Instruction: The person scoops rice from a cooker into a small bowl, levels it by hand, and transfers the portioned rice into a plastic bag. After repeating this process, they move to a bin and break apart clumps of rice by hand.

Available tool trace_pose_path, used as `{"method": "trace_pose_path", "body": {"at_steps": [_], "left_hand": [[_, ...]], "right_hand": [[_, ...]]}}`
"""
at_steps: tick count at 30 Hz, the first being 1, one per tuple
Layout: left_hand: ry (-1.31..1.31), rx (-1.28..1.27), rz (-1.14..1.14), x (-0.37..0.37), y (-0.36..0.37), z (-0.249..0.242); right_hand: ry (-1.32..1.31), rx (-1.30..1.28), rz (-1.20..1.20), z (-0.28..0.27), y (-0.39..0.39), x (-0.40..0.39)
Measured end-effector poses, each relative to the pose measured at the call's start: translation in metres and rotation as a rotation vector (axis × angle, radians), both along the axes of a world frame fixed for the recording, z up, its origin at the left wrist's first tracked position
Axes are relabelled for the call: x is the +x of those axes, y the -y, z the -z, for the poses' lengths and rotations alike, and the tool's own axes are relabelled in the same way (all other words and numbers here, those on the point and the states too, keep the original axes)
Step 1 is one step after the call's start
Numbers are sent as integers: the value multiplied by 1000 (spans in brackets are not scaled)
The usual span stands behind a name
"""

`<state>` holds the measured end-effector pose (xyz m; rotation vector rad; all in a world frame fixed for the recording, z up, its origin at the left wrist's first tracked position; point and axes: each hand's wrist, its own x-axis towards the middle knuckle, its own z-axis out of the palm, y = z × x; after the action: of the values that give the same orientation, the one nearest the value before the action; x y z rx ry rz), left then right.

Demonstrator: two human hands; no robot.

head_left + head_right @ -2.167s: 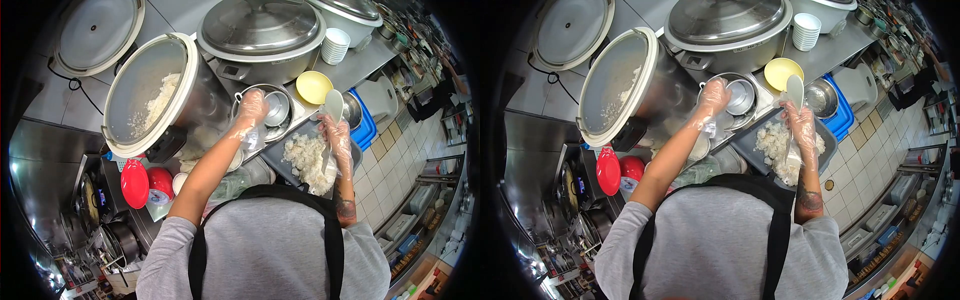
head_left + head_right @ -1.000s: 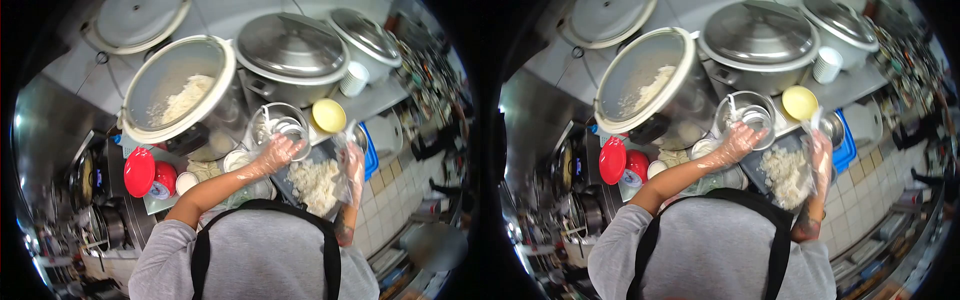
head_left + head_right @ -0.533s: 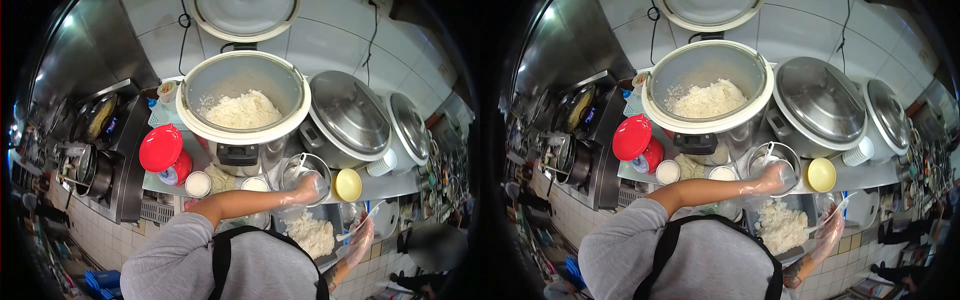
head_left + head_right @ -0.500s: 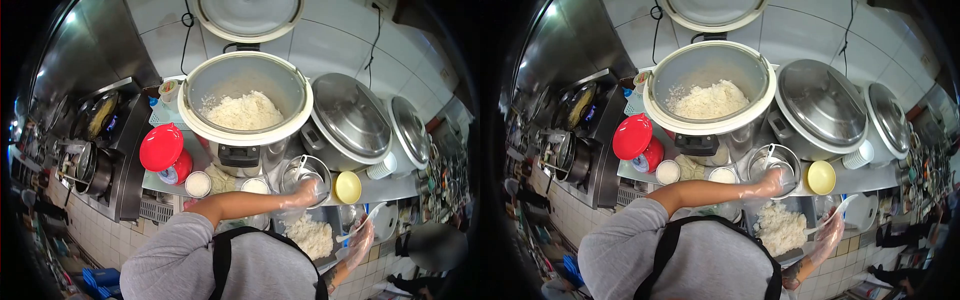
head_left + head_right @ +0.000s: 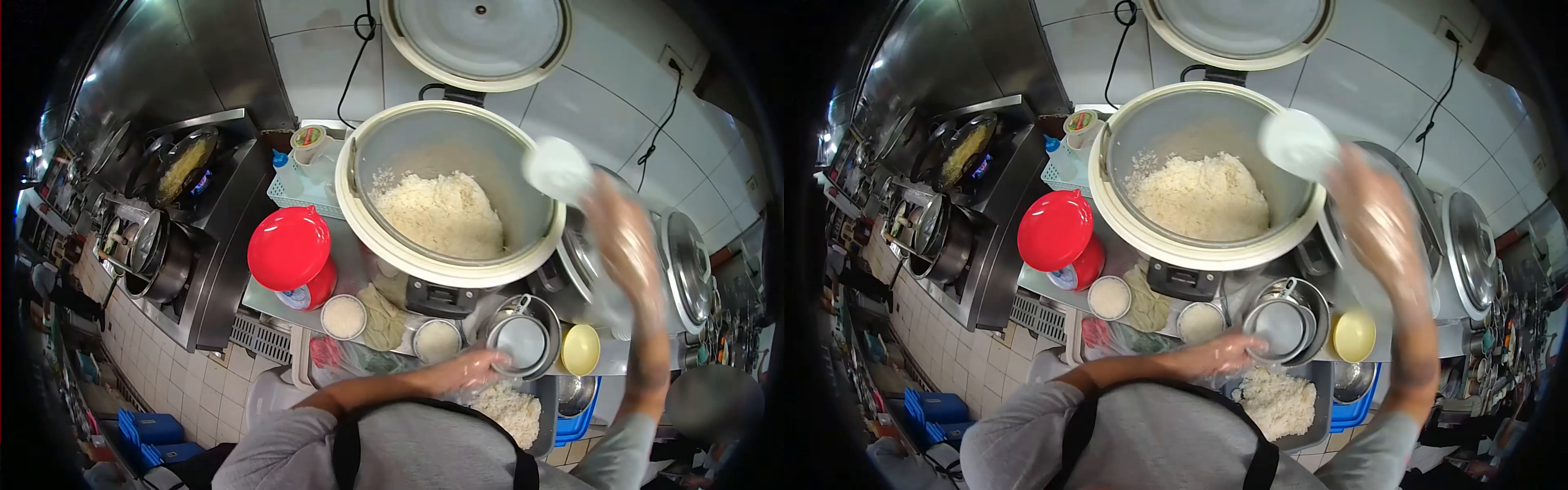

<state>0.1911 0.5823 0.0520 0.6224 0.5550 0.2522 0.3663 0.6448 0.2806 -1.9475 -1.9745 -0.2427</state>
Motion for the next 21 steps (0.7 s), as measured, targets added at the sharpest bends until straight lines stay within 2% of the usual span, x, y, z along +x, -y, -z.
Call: {"method": "trace_pose_path", "body": {"at_steps": [1,2,3,4,5,6,8,10,12,15,18,19,21], "left_hand": [[35,12,25,-10,-2,2],[110,-15,30,-17,1,30],[186,-43,37,-24,6,66],[186,-59,-10,-32,15,117],[146,-70,-70,-44,19,118],[106,-80,-129,-64,23,112],[27,-93,-249,-112,29,91],[-49,-101,-379,-154,34,72],[4,-128,-476,-184,43,59],[263,-178,-734,-216,66,85],[592,-166,-864,-246,96,138],[609,-156,-904,-252,99,135],[568,-114,-1011,-257,103,112]], "right_hand": [[139,-130,-97,2,-41,-16],[230,-135,-188,23,-85,-24],[378,-121,-299,47,-122,-29],[450,-255,-266,64,-152,-49],[525,-387,-234,83,-182,-68],[595,-413,-93,138,-233,-70],[634,-427,-104,181,-268,-74],[570,-408,-414,173,-265,-83],[606,-377,-495,204,-287,-85],[528,-325,-721,291,-349,-65],[358,-341,-726,300,-343,-75],[302,-359,-686,297,-334,-79],[362,-261,-796,301,-332,-79]]}}
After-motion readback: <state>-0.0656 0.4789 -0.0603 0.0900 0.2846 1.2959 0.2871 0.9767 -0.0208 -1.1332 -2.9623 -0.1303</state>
